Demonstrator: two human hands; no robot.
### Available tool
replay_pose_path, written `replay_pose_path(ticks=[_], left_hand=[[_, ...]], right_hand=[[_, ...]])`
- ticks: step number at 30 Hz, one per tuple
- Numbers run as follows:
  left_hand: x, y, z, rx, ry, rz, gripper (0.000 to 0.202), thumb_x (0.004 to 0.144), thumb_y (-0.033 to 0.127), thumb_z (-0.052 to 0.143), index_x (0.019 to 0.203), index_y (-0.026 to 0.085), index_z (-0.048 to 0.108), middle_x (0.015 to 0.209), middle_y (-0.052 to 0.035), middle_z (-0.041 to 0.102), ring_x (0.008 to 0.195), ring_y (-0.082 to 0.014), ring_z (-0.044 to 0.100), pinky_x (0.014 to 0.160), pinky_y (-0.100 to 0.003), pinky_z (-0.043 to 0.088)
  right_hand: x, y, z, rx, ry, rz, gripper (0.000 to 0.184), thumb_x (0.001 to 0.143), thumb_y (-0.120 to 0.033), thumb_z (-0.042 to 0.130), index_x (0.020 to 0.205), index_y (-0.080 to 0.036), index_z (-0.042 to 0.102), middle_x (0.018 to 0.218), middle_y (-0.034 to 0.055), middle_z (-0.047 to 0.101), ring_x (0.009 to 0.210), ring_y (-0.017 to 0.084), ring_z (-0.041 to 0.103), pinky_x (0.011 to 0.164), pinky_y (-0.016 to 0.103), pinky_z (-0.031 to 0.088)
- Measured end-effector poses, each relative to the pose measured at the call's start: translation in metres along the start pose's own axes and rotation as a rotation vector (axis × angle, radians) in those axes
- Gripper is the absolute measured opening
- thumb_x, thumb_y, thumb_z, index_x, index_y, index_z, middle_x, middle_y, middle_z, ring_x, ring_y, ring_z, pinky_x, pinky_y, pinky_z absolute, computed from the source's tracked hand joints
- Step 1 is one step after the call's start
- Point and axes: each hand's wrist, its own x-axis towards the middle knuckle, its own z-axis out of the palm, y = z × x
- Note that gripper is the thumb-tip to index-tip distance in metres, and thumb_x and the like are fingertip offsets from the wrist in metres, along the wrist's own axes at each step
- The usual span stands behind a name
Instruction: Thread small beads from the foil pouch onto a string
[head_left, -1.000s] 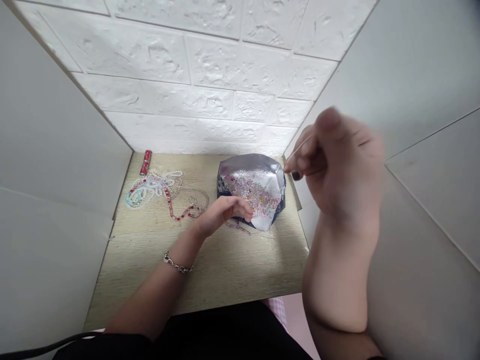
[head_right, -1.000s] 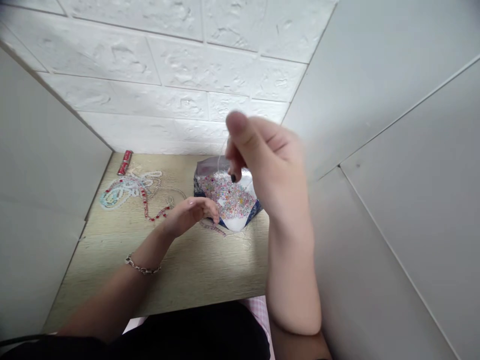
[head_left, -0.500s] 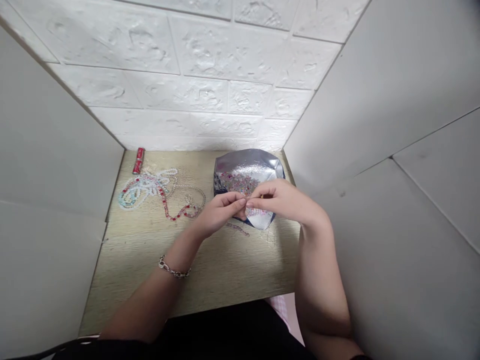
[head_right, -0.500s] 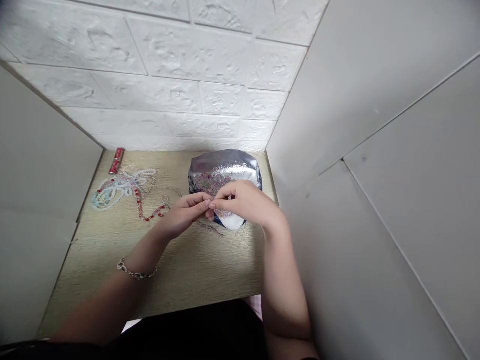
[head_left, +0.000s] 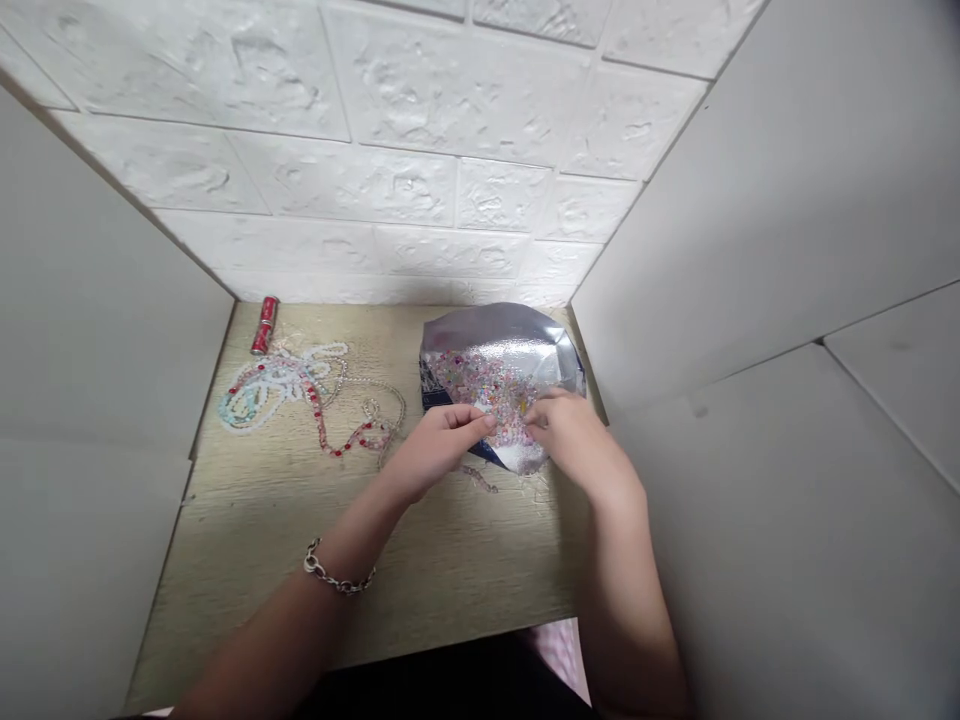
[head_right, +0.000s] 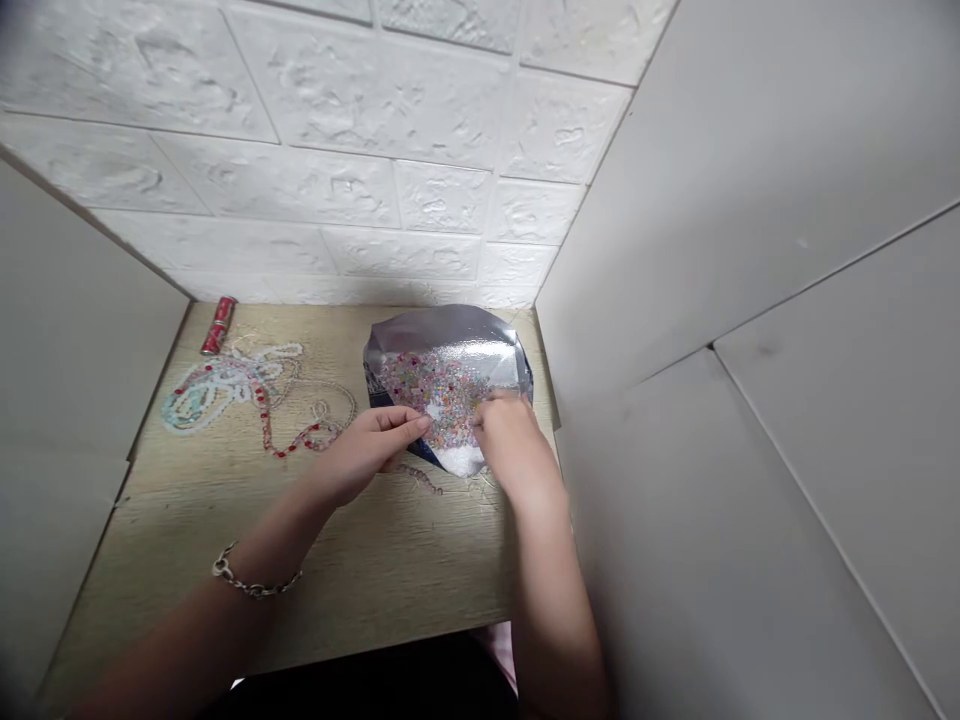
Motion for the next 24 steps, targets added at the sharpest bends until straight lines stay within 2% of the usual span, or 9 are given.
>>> replay_pose_path(ticks=[3, 7, 14, 24], left_hand=[[0.0, 0.001, -0.002, -0.035, 0.05, 0.01, 0.027, 0.069, 0.04, 0.056, 0.063, 0.014, 0.051, 0.042, 0.0081, 0.026, 0.037, -0.002, 0.018, 0.037, -0.018, 0.013], [-0.001, 0.001, -0.004, -0.066, 0.08, 0.033, 0.028, 0.066, 0.042, 0.058, 0.064, 0.015, 0.056, 0.04, 0.008, 0.027, 0.036, -0.002, 0.019, 0.037, -0.019, 0.013], [0.0, -0.003, -0.005, -0.118, 0.14, 0.075, 0.028, 0.066, 0.042, 0.058, 0.065, 0.014, 0.057, 0.039, 0.008, 0.025, 0.036, -0.002, 0.018, 0.037, -0.018, 0.012], [0.001, -0.003, -0.008, -0.093, 0.177, 0.16, 0.024, 0.068, 0.04, 0.057, 0.067, 0.016, 0.062, 0.038, 0.0069, 0.028, 0.04, -0.004, 0.025, 0.042, -0.019, 0.023]], right_hand=[[-0.004, -0.005, 0.007, -0.185, -0.007, 0.072, 0.024, 0.065, -0.002, 0.041, 0.056, -0.013, 0.06, 0.069, 0.0066, 0.054, 0.068, 0.015, 0.05, 0.081, 0.037, 0.033], [-0.005, -0.009, 0.015, -0.305, 0.001, 0.089, 0.026, 0.064, 0.001, 0.038, 0.058, -0.012, 0.06, 0.069, 0.0085, 0.054, 0.069, 0.017, 0.051, 0.082, 0.038, 0.032], [-0.002, -0.016, 0.018, -0.415, -0.027, 0.089, 0.023, 0.067, -0.003, 0.042, 0.067, -0.011, 0.064, 0.073, 0.0114, 0.059, 0.073, 0.02, 0.054, 0.087, 0.039, 0.03], [0.005, -0.021, 0.023, -0.447, -0.05, 0.157, 0.021, 0.068, -0.008, 0.044, 0.065, -0.011, 0.064, 0.073, 0.012, 0.06, 0.069, 0.02, 0.055, 0.083, 0.039, 0.029]])
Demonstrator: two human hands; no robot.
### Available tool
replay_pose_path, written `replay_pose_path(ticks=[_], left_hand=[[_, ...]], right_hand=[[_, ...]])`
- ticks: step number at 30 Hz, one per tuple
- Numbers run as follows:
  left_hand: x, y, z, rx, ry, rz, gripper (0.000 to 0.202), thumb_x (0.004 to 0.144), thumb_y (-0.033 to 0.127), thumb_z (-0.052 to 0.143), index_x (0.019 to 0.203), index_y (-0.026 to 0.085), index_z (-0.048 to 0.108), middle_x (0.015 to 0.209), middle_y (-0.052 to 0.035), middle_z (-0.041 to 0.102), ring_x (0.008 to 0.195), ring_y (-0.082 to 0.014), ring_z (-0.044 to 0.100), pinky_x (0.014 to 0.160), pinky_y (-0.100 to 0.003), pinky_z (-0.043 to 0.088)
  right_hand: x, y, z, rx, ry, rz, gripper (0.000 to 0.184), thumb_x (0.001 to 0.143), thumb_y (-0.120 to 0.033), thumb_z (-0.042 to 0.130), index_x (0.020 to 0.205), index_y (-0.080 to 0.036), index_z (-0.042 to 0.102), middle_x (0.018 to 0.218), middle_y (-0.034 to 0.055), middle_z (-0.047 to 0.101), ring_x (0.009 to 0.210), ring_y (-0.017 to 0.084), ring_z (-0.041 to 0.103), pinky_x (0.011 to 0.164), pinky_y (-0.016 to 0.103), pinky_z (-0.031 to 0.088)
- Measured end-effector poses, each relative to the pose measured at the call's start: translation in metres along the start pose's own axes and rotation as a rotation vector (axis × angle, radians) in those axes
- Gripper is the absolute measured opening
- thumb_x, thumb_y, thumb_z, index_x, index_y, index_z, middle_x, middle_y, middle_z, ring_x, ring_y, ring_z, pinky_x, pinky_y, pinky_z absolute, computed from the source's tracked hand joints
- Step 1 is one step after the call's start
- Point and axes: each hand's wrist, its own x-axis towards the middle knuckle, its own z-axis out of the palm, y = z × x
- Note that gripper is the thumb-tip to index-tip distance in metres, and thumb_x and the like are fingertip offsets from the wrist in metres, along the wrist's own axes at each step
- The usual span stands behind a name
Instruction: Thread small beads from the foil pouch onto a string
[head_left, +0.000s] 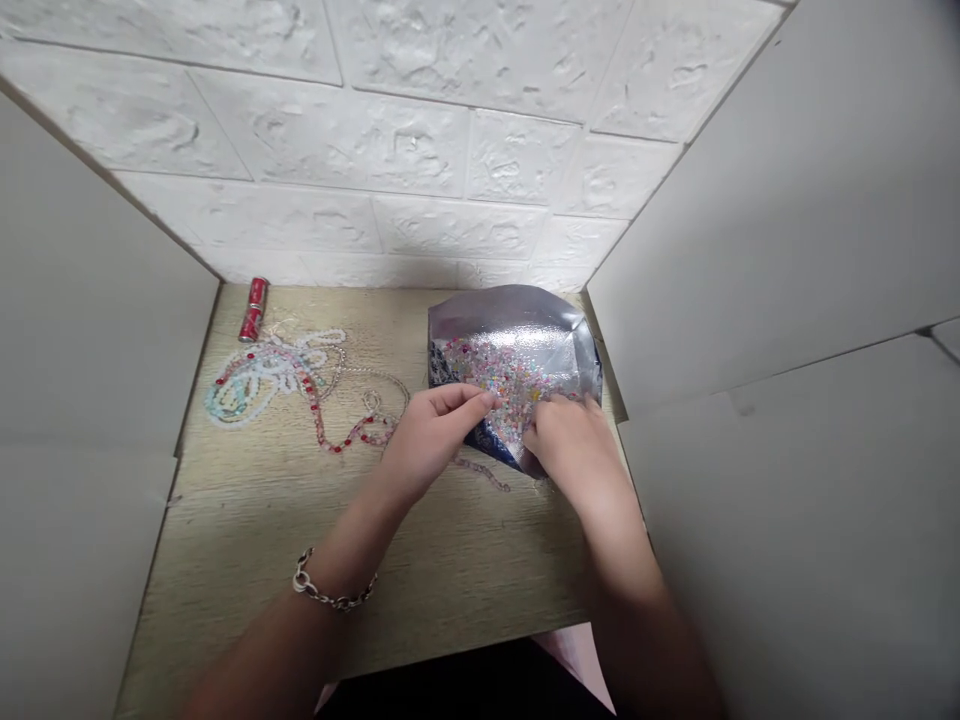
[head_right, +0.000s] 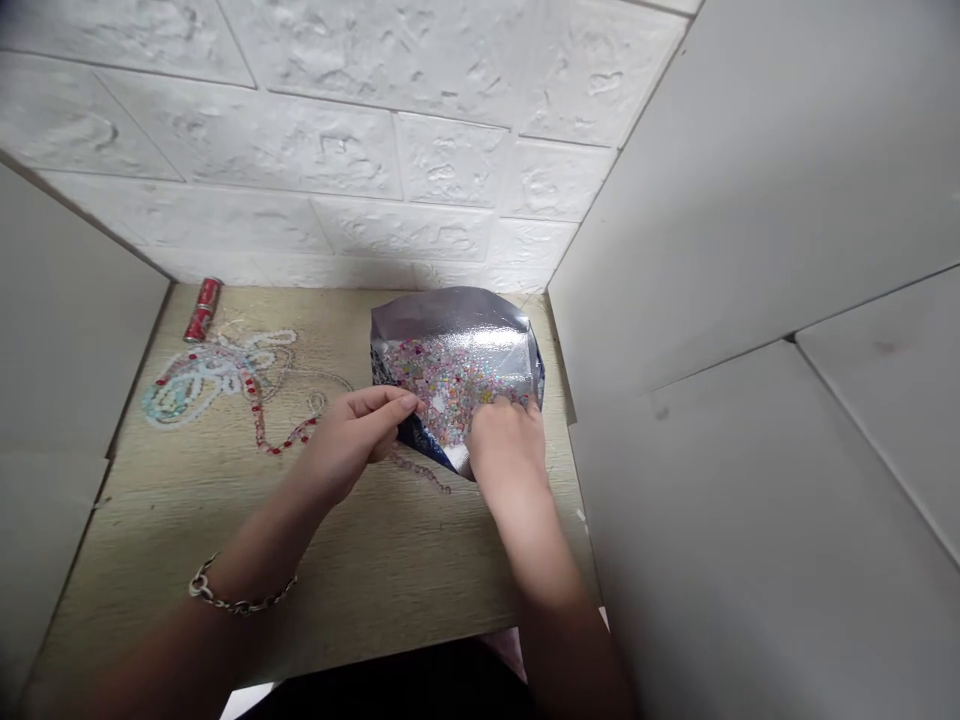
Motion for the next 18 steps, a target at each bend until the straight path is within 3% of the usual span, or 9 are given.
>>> replay_pose_path(ticks=[4, 7, 12, 16, 18], left_hand=[[0.001, -0.001, -0.001, -0.008, 0.024, 0.026, 0.024, 0.068, 0.039, 0.058, 0.066, 0.016, 0.061, 0.038, 0.0068, 0.028, 0.042, -0.0044, 0.027, 0.044, -0.019, 0.024], [0.001, -0.006, 0.002, -0.024, 0.065, 0.079, 0.026, 0.068, 0.041, 0.057, 0.069, 0.016, 0.062, 0.039, 0.0063, 0.031, 0.042, -0.0047, 0.029, 0.045, -0.02, 0.026], [0.003, -0.014, 0.008, -0.067, 0.131, 0.14, 0.03, 0.068, 0.044, 0.057, 0.073, 0.014, 0.063, 0.041, 0.0059, 0.035, 0.043, -0.0048, 0.032, 0.046, -0.02, 0.028], [0.003, -0.015, 0.009, -0.084, 0.097, 0.157, 0.028, 0.068, 0.042, 0.057, 0.072, 0.014, 0.062, 0.04, 0.0068, 0.035, 0.042, -0.0042, 0.031, 0.046, -0.019, 0.028], [0.003, -0.014, 0.008, -0.088, 0.093, 0.162, 0.027, 0.068, 0.04, 0.057, 0.074, 0.014, 0.062, 0.039, 0.0068, 0.036, 0.041, -0.0045, 0.032, 0.046, -0.019, 0.029]], right_hand=[[0.002, 0.005, -0.004, 0.1, -0.005, 0.018, 0.018, 0.07, -0.015, 0.042, 0.067, -0.012, 0.06, 0.074, 0.0112, 0.058, 0.069, 0.019, 0.053, 0.075, 0.037, 0.032], [0.003, 0.011, -0.01, 0.364, 0.079, 0.026, 0.014, 0.072, -0.021, 0.042, 0.069, -0.015, 0.054, 0.074, 0.0077, 0.055, 0.068, 0.017, 0.049, 0.066, 0.033, 0.033], [0.006, 0.0, -0.013, 1.157, 0.298, 0.087, 0.011, 0.074, -0.029, 0.047, 0.071, -0.019, 0.048, 0.065, -0.0012, 0.047, 0.059, 0.01, 0.042, 0.059, 0.026, 0.036], [0.008, -0.024, -0.004, 1.935, 0.148, 0.033, 0.013, 0.067, -0.029, 0.058, 0.075, -0.02, 0.054, 0.077, -0.0001, 0.053, 0.071, 0.01, 0.051, 0.07, 0.025, 0.043], [0.008, -0.033, 0.001, 2.162, 0.058, 0.069, 0.012, 0.066, -0.026, 0.061, 0.074, -0.019, 0.056, 0.077, 0.0, 0.055, 0.071, 0.009, 0.052, 0.072, 0.024, 0.044]])
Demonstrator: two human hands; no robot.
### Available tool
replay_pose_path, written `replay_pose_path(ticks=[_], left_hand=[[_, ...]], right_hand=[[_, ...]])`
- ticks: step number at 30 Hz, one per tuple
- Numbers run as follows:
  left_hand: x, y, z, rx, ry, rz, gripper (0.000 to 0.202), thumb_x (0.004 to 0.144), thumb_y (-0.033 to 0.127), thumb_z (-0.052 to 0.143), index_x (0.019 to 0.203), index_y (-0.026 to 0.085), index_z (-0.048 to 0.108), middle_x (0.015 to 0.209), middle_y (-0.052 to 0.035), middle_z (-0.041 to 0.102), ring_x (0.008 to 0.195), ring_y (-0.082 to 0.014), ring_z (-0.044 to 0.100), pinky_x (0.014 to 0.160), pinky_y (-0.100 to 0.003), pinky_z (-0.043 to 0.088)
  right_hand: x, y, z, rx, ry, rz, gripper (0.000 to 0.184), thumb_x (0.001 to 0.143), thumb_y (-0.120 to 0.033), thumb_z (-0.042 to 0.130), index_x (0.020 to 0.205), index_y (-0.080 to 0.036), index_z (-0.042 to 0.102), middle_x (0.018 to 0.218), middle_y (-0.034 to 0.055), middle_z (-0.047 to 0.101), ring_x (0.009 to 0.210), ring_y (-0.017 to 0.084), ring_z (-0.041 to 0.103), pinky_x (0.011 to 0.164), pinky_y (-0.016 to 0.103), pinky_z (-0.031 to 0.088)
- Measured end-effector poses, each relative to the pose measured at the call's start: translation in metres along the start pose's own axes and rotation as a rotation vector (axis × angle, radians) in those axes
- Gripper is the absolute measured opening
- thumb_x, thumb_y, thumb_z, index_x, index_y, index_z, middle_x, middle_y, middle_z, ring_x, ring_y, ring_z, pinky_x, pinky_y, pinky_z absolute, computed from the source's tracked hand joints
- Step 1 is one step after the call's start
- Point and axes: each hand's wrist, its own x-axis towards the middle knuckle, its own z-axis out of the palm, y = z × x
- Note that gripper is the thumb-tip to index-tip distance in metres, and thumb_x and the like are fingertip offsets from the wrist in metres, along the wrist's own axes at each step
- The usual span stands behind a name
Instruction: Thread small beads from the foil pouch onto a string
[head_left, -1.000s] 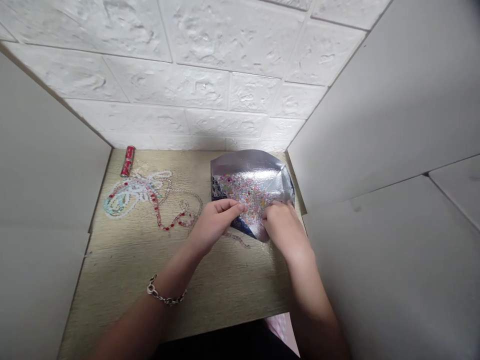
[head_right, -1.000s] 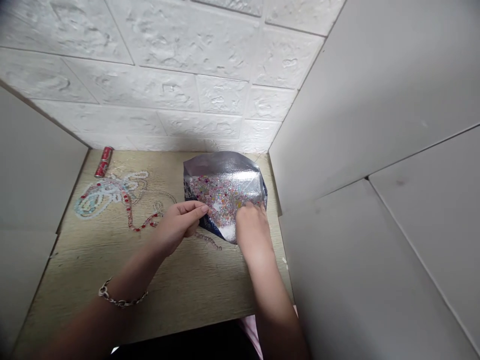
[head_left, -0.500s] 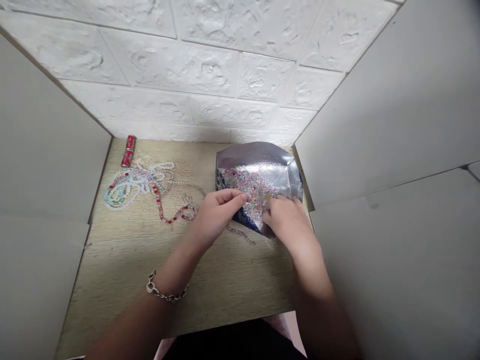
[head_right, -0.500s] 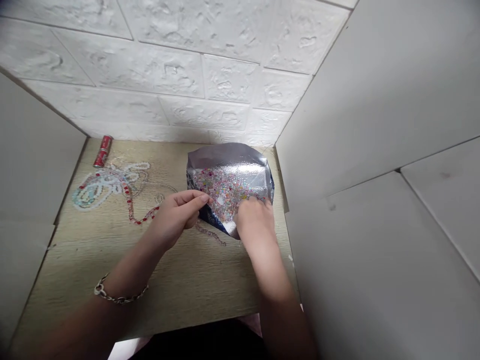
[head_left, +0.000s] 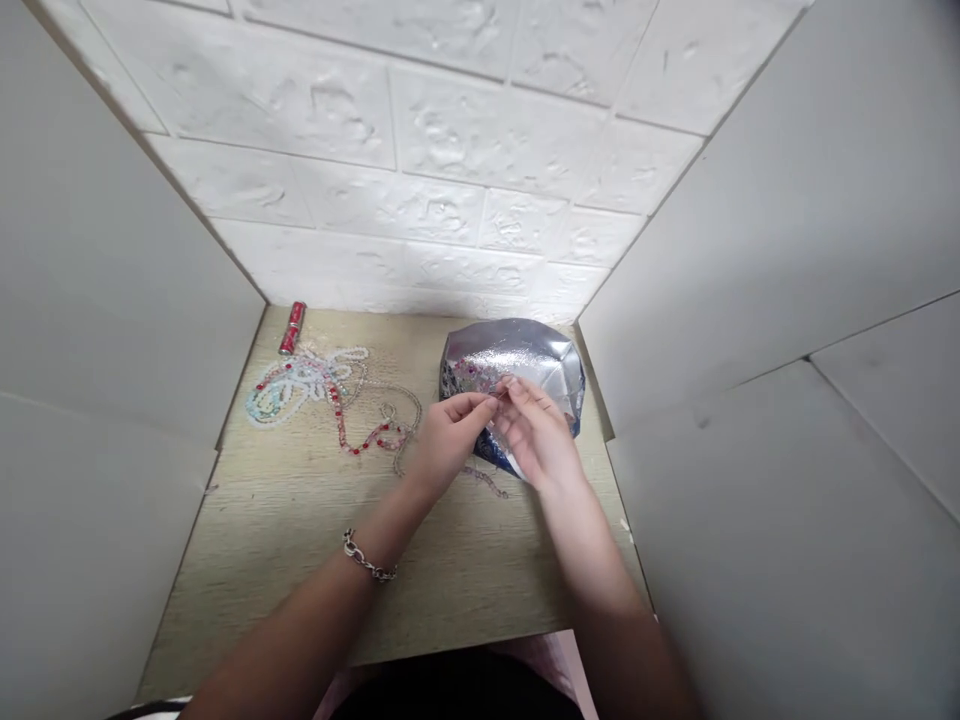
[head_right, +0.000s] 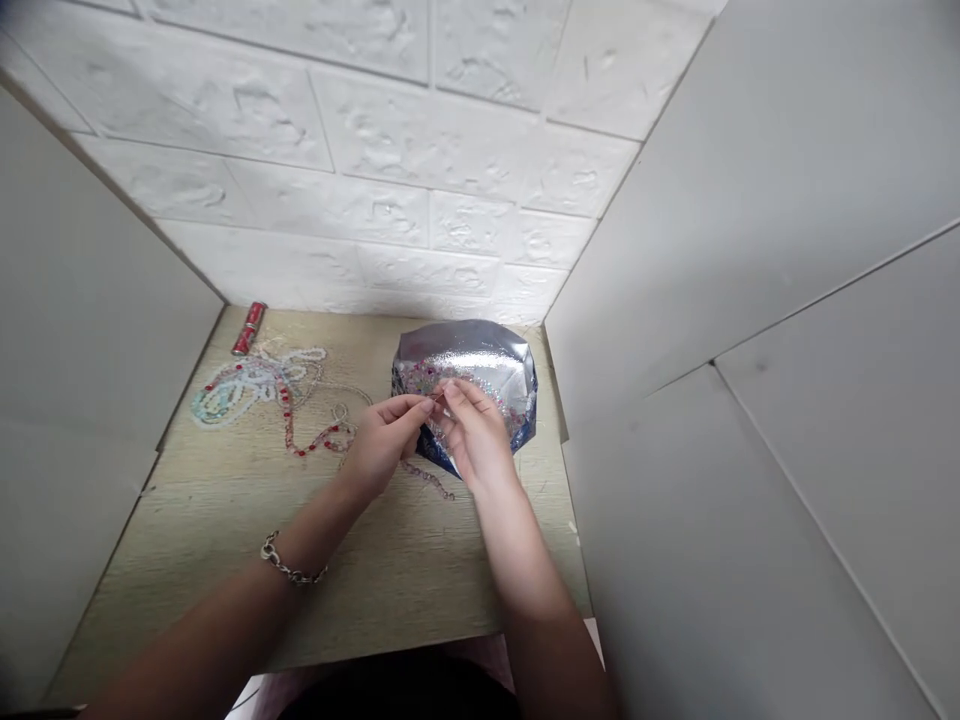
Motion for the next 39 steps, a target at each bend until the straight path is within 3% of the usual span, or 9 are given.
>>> replay_pose_path(ticks=[7, 12, 15, 25, 39], left_hand=[[-0.002, 0.004, 0.001, -0.001, 0.019, 0.019, 0.024, 0.067, 0.036, 0.058, 0.074, 0.013, 0.063, 0.042, 0.0039, 0.046, 0.045, -0.0065, 0.041, 0.046, -0.019, 0.033], [-0.003, 0.003, 0.002, 0.05, 0.059, 0.093, 0.023, 0.069, 0.034, 0.057, 0.074, 0.013, 0.063, 0.066, -0.0011, 0.062, 0.06, -0.0085, 0.052, 0.057, -0.019, 0.04], [-0.004, 0.002, 0.002, 0.135, 0.076, 0.151, 0.025, 0.07, 0.035, 0.056, 0.076, 0.012, 0.063, 0.074, -0.0032, 0.063, 0.067, -0.0101, 0.053, 0.062, -0.021, 0.041], [-0.01, -0.002, 0.004, 0.388, 0.127, 0.261, 0.028, 0.075, 0.038, 0.048, 0.078, 0.014, 0.063, 0.065, -0.0006, 0.06, 0.055, -0.0075, 0.046, 0.054, -0.019, 0.035], [-0.01, -0.003, 0.006, 0.414, 0.157, 0.316, 0.025, 0.076, 0.034, 0.048, 0.075, 0.014, 0.063, 0.062, 0.0005, 0.06, 0.052, -0.006, 0.046, 0.052, -0.018, 0.036]], right_hand=[[0.002, 0.011, -0.004, 0.213, -0.005, 0.086, 0.008, 0.067, -0.022, 0.062, 0.074, -0.019, 0.06, 0.073, 0.0004, 0.06, 0.07, 0.009, 0.055, 0.071, 0.02, 0.048], [0.001, 0.013, -0.005, 0.269, 0.016, 0.123, 0.007, 0.069, -0.021, 0.06, 0.076, -0.021, 0.06, 0.073, -0.0005, 0.061, 0.072, 0.008, 0.057, 0.071, 0.019, 0.048], [0.001, 0.014, -0.003, 0.311, 0.045, 0.151, 0.006, 0.071, -0.02, 0.058, 0.076, -0.02, 0.061, 0.071, -0.0008, 0.062, 0.07, 0.007, 0.057, 0.069, 0.017, 0.049], [0.001, 0.016, -0.002, 0.44, 0.047, 0.181, 0.006, 0.074, -0.017, 0.056, 0.071, -0.017, 0.062, 0.066, -0.0016, 0.061, 0.066, 0.005, 0.057, 0.065, 0.012, 0.049], [0.002, 0.018, -0.001, 0.47, 0.077, 0.179, 0.008, 0.075, -0.014, 0.055, 0.07, -0.014, 0.062, 0.065, -0.0019, 0.062, 0.064, 0.004, 0.058, 0.069, 0.012, 0.049]])
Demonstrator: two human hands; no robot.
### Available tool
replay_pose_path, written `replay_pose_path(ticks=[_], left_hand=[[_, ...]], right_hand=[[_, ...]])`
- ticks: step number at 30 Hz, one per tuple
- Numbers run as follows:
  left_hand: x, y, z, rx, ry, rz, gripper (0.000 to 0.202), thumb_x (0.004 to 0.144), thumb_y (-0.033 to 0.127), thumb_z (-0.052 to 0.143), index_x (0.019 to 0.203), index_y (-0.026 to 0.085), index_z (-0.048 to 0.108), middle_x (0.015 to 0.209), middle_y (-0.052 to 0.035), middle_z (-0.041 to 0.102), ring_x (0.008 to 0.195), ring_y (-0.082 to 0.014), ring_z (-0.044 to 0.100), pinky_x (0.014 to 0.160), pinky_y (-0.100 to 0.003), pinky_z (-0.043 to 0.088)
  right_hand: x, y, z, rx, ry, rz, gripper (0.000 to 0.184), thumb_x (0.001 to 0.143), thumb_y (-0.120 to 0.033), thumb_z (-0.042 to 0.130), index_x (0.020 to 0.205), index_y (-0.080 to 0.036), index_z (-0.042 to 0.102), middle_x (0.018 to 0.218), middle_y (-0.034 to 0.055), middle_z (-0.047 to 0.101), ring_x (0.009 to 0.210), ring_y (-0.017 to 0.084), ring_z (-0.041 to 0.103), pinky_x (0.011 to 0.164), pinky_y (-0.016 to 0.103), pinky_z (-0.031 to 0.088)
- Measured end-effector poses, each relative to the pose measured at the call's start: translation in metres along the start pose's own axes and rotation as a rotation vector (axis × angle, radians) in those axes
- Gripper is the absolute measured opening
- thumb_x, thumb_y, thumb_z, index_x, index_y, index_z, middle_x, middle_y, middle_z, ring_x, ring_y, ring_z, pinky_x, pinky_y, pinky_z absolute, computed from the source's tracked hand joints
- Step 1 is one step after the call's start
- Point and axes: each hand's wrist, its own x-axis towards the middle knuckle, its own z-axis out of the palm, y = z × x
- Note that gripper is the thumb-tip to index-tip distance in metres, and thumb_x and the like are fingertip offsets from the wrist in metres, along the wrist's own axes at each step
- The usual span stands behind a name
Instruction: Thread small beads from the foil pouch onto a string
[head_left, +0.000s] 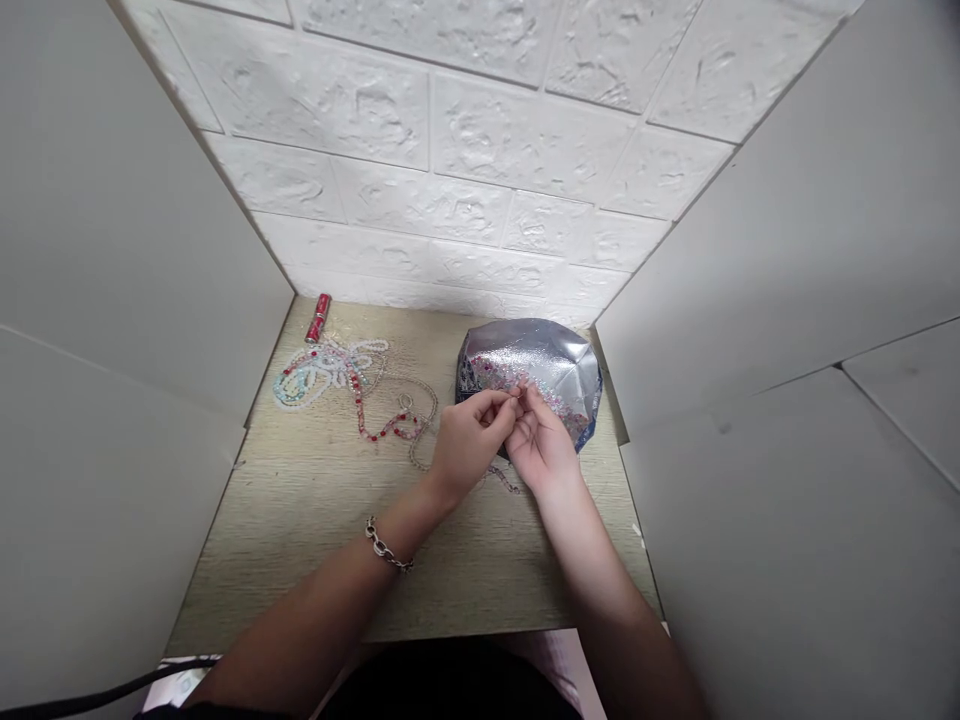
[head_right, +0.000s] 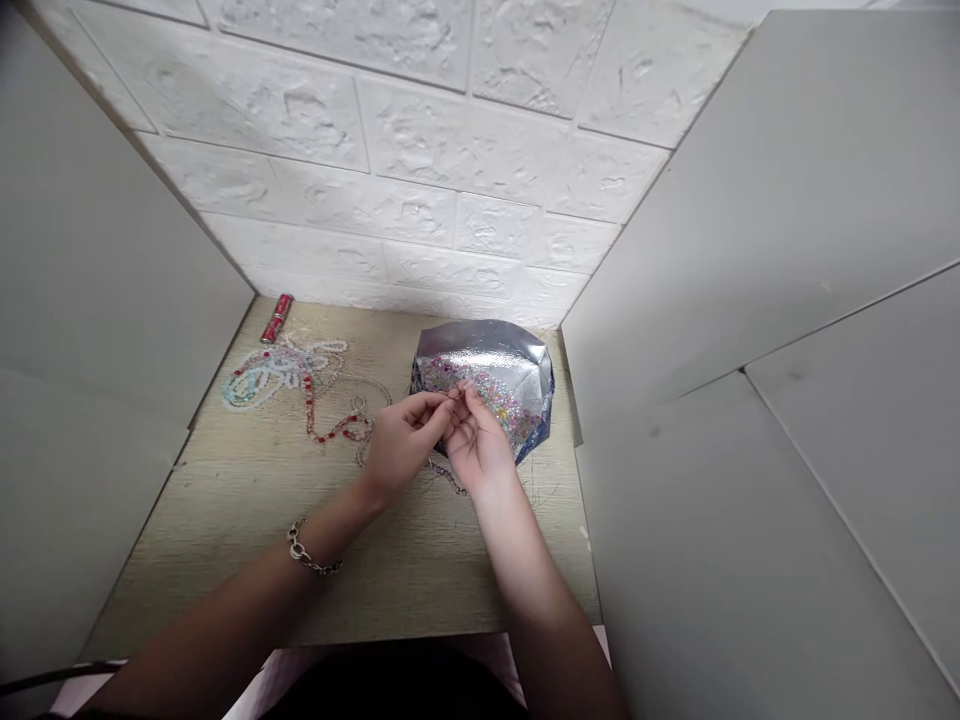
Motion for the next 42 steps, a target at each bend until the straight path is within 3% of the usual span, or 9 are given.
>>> replay_pose_path(ticks=[9, 23, 42], left_hand=[[-0.0001, 0.0001, -0.001, 0.019, 0.003, 0.007, 0.026, 0.076, 0.035, 0.047, 0.074, 0.014, 0.062, 0.059, 0.0009, 0.057, 0.051, -0.0058, 0.044, 0.05, -0.018, 0.034], [-0.0003, 0.0008, -0.0008, 0.011, 0.001, 0.006, 0.027, 0.076, 0.036, 0.048, 0.073, 0.014, 0.062, 0.058, 0.0011, 0.057, 0.051, -0.0058, 0.044, 0.049, -0.018, 0.034], [-0.0007, 0.0023, -0.0013, 0.009, -0.004, -0.011, 0.028, 0.075, 0.038, 0.047, 0.072, 0.014, 0.062, 0.058, 0.0009, 0.058, 0.051, -0.006, 0.045, 0.05, -0.018, 0.035]], right_hand=[[0.0008, 0.0009, -0.0017, -0.011, 0.005, -0.005, 0.01, 0.076, -0.015, 0.053, 0.072, -0.014, 0.062, 0.065, -0.002, 0.062, 0.066, 0.004, 0.059, 0.072, 0.013, 0.049], [0.0009, 0.0003, -0.0021, 0.033, -0.02, 0.007, 0.014, 0.079, -0.014, 0.049, 0.071, -0.013, 0.061, 0.064, -0.0016, 0.063, 0.064, 0.003, 0.058, 0.065, 0.011, 0.05], [-0.0001, 0.001, -0.0012, -0.025, -0.002, -0.02, 0.006, 0.074, -0.015, 0.055, 0.072, -0.015, 0.061, 0.065, -0.0015, 0.061, 0.065, 0.004, 0.058, 0.067, 0.012, 0.049]])
